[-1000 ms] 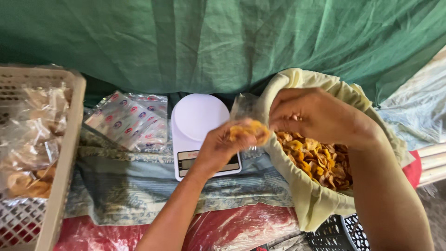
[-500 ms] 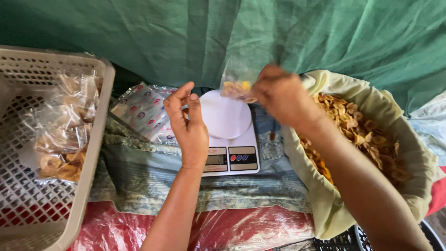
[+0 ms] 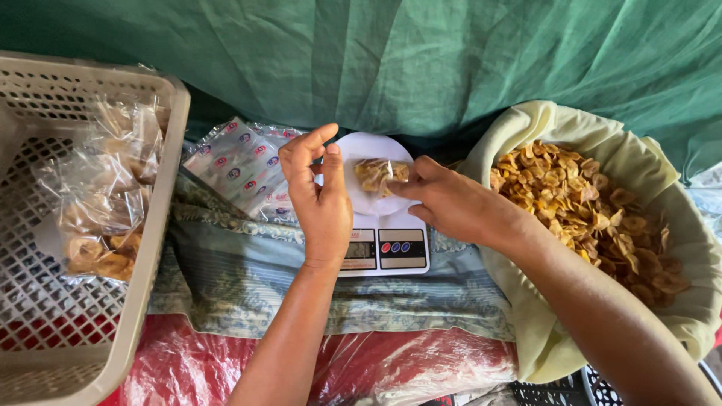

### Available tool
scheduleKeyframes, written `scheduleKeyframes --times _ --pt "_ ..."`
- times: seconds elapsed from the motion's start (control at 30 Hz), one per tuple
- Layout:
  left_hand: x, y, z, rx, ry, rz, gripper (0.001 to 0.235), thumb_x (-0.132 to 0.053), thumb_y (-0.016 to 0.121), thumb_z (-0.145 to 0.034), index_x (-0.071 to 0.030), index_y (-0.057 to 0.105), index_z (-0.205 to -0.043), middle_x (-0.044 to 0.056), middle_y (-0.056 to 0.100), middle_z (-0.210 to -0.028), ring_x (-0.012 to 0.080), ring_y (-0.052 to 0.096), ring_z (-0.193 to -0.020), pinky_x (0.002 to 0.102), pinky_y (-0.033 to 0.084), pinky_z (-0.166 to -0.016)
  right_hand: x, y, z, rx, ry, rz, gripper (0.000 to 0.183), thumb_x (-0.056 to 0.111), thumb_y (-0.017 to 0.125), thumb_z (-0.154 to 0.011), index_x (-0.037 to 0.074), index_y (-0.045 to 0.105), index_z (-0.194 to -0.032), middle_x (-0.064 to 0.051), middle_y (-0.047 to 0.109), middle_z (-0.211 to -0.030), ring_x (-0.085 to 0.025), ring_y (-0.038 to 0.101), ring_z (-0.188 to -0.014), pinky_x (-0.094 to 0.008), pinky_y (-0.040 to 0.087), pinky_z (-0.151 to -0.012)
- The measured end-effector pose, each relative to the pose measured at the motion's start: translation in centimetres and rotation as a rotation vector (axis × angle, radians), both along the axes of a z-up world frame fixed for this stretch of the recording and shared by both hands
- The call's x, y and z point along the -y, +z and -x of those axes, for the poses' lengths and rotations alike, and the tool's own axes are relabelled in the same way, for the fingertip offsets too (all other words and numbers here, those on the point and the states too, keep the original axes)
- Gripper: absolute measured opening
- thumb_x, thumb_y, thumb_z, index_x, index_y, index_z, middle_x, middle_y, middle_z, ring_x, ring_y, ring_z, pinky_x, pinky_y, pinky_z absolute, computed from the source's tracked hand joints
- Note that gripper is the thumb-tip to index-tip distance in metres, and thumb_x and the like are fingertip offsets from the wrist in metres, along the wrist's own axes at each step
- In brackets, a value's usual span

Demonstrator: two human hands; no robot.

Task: The person scoops dried fruit slices from a large cloth bag into small plastic bags. They place the filled bags on a digital scale to weigh them, then move the sealed packages into a plastic basket.

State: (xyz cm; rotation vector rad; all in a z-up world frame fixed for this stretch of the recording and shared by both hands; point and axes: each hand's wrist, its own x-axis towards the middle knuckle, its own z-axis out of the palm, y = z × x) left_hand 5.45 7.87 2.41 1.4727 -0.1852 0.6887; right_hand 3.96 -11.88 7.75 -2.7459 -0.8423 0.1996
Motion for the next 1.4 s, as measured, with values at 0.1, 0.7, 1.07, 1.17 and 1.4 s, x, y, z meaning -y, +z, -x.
scheduleKeyframes --times 0.1,0.7,1.07,1.17,1.4 --pt "0.2 -0.3 0.0 0.036 0.012 -0.039 0.017 -0.010 0.064 -0.108 -0.008 0.067 -0.125 0.003 0.060 -0.120 0.0167 0.051 -0.109 0.031 0.046 -0.097 -0.3 0.5 1.1 -0.031 0.000 0.025 0.070 0.010 0.073 -0.081 0.007 0.048 -0.146 -0.022 0.051 -0.124 -0.040 0.057 -0.114 -0.045 0.046 -0.096" --pt "0.4 -0.9 0.0 -0.028 -0.040 0.023 0.017 -0.004 0.063 -0.105 -0.010 0.069 -0.120 0.003 0.056 -0.115 0.0152 0.052 -0.106 0.028 0.046 -0.091 10.4 5.7 4.7 0.064 -0.422 0.121 0.029 0.032 0.068 -0.092 0.018 0.076 -0.114 -0.005 0.073 -0.112 -0.020 0.075 -0.094 -0.033 0.057 -0.086" --pt "0.7 -0.8 0.0 -0.037 -0.030 -0.040 0.013 -0.005 0.063 -0.105 -0.010 0.069 -0.116 0.002 0.059 -0.117 0.0146 0.052 -0.108 0.028 0.044 -0.086 18.6 0.0 2.7 -0.387 -0.685 0.646 0.038 0.045 0.071 -0.089 0.015 0.079 -0.112 -0.008 0.080 -0.100 -0.026 0.075 -0.096 -0.039 0.057 -0.092" --pt "0.6 -0.9 0.1 -0.049 -0.034 -0.048 0.014 -0.003 0.063 -0.105 -0.010 0.069 -0.115 0.002 0.059 -0.117 0.0145 0.051 -0.106 0.028 0.044 -0.086 20.0 -0.2 2.9 -0.456 -0.723 0.590 0.034 0.040 0.070 -0.089 0.012 0.079 -0.106 -0.010 0.080 -0.095 -0.026 0.076 -0.090 -0.039 0.058 -0.085" --pt "0.9 -1.0 0.4 -0.037 -0.076 -0.011 0.015 -0.001 0.063 -0.104 -0.011 0.069 -0.113 0.001 0.057 -0.116 0.0135 0.050 -0.105 0.027 0.046 -0.085 23.3 -1.7 2.3 -0.625 -0.782 0.294 0.027 0.029 0.068 -0.091 0.005 0.081 -0.093 -0.012 0.080 -0.081 -0.024 0.077 -0.076 -0.037 0.061 -0.070"
